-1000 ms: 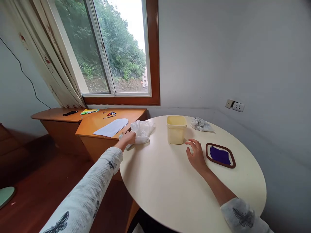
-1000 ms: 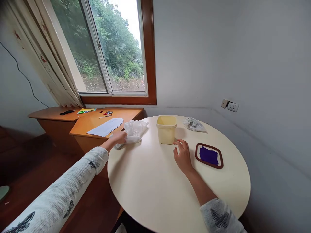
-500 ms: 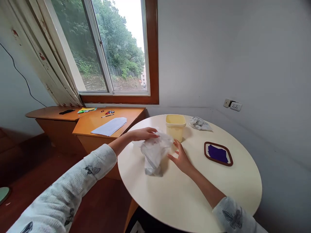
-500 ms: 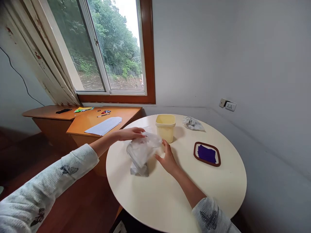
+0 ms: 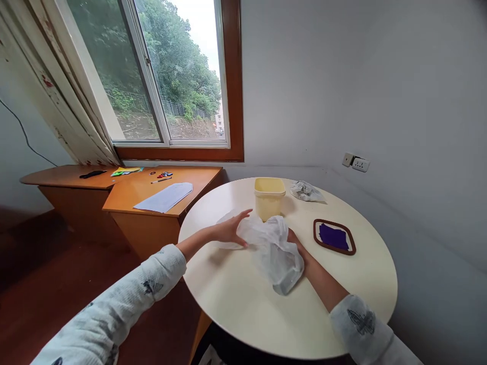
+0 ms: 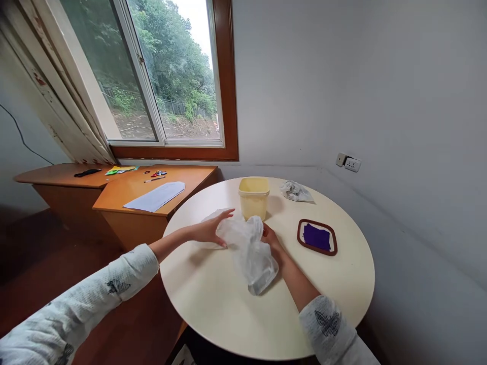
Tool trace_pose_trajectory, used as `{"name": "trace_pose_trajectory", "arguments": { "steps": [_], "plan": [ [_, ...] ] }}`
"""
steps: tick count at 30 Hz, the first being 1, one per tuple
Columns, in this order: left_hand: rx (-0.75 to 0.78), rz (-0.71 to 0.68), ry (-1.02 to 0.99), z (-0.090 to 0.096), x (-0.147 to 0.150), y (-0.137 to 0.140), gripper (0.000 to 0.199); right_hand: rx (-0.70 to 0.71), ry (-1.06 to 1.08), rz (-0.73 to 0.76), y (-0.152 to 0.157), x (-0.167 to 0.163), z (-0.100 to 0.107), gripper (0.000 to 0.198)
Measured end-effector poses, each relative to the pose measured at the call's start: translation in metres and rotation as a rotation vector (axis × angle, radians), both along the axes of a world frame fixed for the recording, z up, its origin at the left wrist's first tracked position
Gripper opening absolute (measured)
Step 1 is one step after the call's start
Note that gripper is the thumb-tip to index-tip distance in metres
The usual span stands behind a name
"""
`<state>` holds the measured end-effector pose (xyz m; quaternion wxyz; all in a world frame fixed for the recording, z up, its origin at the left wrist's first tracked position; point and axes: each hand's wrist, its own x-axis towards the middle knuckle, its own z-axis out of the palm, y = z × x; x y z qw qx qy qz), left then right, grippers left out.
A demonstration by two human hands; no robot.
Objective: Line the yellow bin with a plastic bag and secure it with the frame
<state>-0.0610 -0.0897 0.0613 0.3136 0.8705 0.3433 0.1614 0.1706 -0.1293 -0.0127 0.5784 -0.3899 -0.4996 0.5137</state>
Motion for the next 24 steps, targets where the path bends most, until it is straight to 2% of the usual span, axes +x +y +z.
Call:
{"name": "trace_pose_trajectory", "arguments": {
  "steps": [3,6,11,14,16,18,20,21,22,24],
  "plan": [
    [0.142,0.072,0.24,-0.032,-0.012,0.007,0.096,-0.086,0.111,0.058,0.001,0.005,0.004,0.044],
    [0.205,0.172,0.303,-0.046,-0.023,0.011,0.079,-0.139,0.215,0.015,0.005,0.018,0.006,0.05],
    [0.274,0.31,0.36,-0.042,-0.038,0.02,0.054,-0.127,0.041,-0.231,0.018,0.044,-0.002,0.048],
    [0.318,0.344,0.399,-0.036,-0.041,0.022,0.039,-0.106,-0.059,-0.39,0.024,0.052,-0.005,0.044],
    [0.351,0.358,0.419,-0.031,-0.039,0.022,0.027,-0.07,-0.086,-0.504,0.022,0.052,-0.001,0.042],
    [0.381,0.365,0.434,-0.025,-0.035,0.02,0.016,0.074,-0.173,-0.663,0.013,0.048,0.011,0.039],
    [0.409,0.365,0.444,-0.016,-0.03,0.017,0.009,0.328,-0.347,-0.78,-0.001,0.037,0.028,0.036],
    [0.423,0.361,0.449,-0.011,-0.026,0.015,0.007,0.458,-0.455,-0.779,-0.01,0.029,0.038,0.036],
    [0.435,0.356,0.454,-0.006,-0.022,0.013,0.006,0.561,-0.56,-0.728,-0.018,0.02,0.047,0.038],
    [0.459,0.338,0.464,0.005,-0.014,0.007,0.006,0.686,-0.795,-0.496,-0.029,-0.001,0.061,0.051]
  ]
}}
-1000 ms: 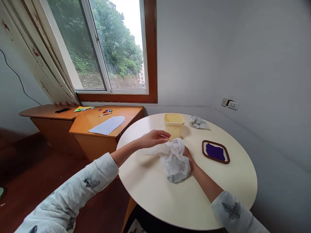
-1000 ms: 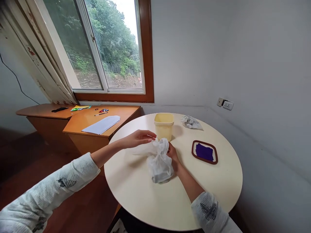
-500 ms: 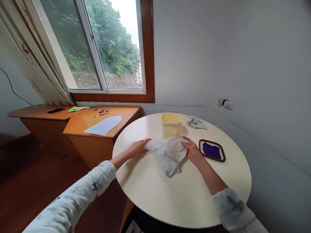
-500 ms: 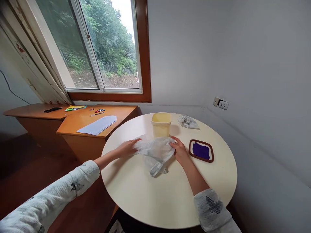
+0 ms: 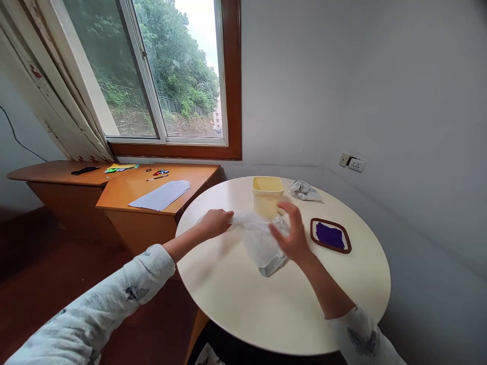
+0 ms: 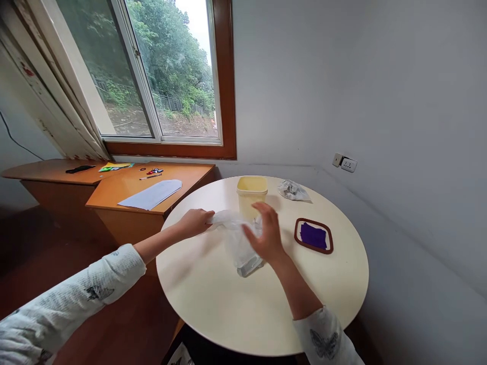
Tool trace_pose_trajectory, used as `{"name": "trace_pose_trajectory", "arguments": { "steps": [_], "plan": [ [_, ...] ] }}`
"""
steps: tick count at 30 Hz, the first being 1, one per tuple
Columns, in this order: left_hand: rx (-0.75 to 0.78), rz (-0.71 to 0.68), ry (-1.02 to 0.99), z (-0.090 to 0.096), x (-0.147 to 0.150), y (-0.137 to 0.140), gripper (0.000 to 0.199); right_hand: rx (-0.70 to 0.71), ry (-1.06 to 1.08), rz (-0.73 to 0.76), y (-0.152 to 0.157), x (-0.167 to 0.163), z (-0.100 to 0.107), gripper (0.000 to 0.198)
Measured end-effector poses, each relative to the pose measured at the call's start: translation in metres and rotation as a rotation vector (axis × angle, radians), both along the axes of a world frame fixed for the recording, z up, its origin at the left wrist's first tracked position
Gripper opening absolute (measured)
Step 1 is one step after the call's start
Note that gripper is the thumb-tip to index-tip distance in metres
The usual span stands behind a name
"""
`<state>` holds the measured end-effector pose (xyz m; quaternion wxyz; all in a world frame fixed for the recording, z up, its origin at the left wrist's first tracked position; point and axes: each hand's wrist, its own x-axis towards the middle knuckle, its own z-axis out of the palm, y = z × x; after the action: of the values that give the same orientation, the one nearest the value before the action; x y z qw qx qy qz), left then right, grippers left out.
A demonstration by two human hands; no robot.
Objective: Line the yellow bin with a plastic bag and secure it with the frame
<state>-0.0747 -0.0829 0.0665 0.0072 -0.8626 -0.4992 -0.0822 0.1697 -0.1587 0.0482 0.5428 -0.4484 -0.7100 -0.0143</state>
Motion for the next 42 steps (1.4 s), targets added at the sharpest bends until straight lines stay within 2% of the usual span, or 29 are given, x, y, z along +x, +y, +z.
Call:
{"name": "trace_pose_trajectory", "arguments": {
  "steps": [3,6,8,9,12,14,16,21,26,28,32,35,37,38,40,42],
  "plan": [
    [0.018,-0.044,0.024,0.016,0.012,-0.011,0.007,-0.152,-0.25,0.096,0.001,-0.025,0.003,0.084],
    [0.025,-0.086,0.046,0.03,0.018,-0.02,0.005,-0.395,-0.296,0.077,0.019,-0.034,-0.013,0.101],
    [0.018,-0.105,0.063,0.038,0.019,-0.025,0.004,-0.536,-0.396,0.064,0.031,-0.031,-0.027,0.092],
    [0.012,-0.114,0.071,0.042,0.018,-0.026,0.006,-0.578,-0.466,0.063,0.035,-0.028,-0.033,0.079],
    [-0.037,-0.119,0.139,0.052,0.01,-0.027,0.017,-0.613,-0.623,0.054,0.039,-0.017,-0.044,0.03],
    [-0.074,-0.098,0.209,0.056,0.002,-0.025,0.019,-0.614,-0.636,0.04,0.037,-0.007,-0.045,0.015],
    [-0.089,-0.071,0.259,0.058,-0.008,-0.02,0.014,-0.605,-0.642,0.027,0.035,0.004,-0.042,0.017],
    [-0.093,-0.015,0.274,0.059,-0.036,-0.001,0.01,-0.67,-0.632,0.071,0.026,0.034,-0.032,0.041],
    [-0.158,0.031,0.26,0.051,-0.053,0.01,0.01,-0.725,-0.36,0.19,0.018,0.046,-0.027,0.028],
    [-0.19,0.017,0.245,0.05,-0.055,0.011,0.026,-0.747,-0.221,0.228,0.017,0.047,-0.026,0.025],
    [-0.272,-0.088,0.114,0.049,-0.042,0.001,0.09,-0.747,0.036,0.313,0.019,0.043,-0.019,0.037],
    [-0.267,-0.196,-0.003,0.045,-0.014,-0.016,0.103,-0.752,0.119,0.422,0.018,0.038,-0.005,0.044],
    [-0.207,-0.244,-0.04,0.038,0.008,-0.026,0.097,-0.744,0.138,0.498,0.016,0.035,0.006,0.045],
    [-0.171,-0.263,-0.031,0.034,0.019,-0.029,0.081,-0.733,0.152,0.531,0.014,0.034,0.013,0.046],
    [-0.065,-0.235,0.001,0.028,0.035,-0.032,0.034,-0.692,0.178,0.565,0.011,0.034,0.025,0.048],
    [0.04,-0.168,0.001,0.03,0.044,-0.028,0.012,-0.639,0.21,0.576,0.009,0.037,0.036,0.048]
  ]
}}
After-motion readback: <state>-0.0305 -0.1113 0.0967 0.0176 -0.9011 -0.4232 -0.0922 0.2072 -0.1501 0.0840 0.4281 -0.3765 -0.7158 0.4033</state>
